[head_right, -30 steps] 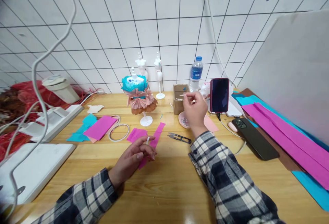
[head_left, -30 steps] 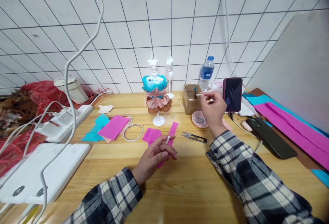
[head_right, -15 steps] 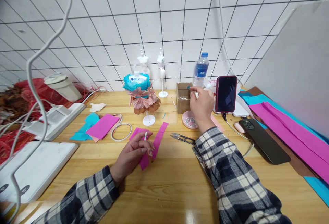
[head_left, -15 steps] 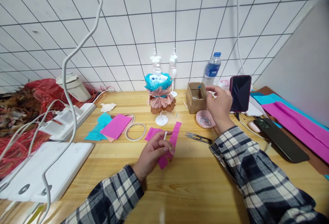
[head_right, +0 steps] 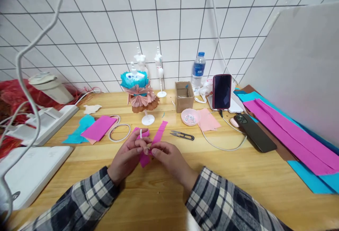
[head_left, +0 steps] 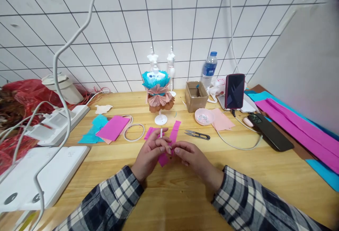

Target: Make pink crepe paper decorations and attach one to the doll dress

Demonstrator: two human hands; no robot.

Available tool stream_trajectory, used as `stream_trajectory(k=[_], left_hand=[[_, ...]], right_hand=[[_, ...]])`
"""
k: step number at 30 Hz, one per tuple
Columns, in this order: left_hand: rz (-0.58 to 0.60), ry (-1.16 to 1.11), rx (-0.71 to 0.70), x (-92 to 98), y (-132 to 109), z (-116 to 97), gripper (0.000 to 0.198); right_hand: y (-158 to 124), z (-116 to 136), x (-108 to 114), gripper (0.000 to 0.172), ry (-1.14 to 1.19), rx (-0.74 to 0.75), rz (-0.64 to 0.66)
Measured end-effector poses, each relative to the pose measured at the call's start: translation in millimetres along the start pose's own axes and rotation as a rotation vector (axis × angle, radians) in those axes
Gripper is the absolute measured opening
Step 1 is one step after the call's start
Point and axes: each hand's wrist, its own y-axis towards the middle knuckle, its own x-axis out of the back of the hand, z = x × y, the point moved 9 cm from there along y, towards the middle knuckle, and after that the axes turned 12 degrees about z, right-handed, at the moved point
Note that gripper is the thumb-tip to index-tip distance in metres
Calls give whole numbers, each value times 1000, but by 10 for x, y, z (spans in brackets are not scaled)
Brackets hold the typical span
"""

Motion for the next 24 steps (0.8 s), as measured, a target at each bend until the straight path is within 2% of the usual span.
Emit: stream_trajectory(k=[4, 10, 14, 19, 24], left_hand=[[-23, 79, -29, -22, -33, -31, 60], [-16, 203, -33, -16, -49, -54, 58], [22, 308, -28, -53, -48, -87, 58], [42, 361, -21, -83, -55, -103, 59], [68, 355, -14, -135, -54, -103, 57]], right_hand=[[-27, -37, -32, 36, 125, -92, 4], [-70, -27, 29, 30, 139, -79, -116], [-91, -44, 58, 27, 194, -76, -146], [-90, -30, 20, 28, 228, -107, -101], [-70, -5, 6, 23, 136, -102, -47]])
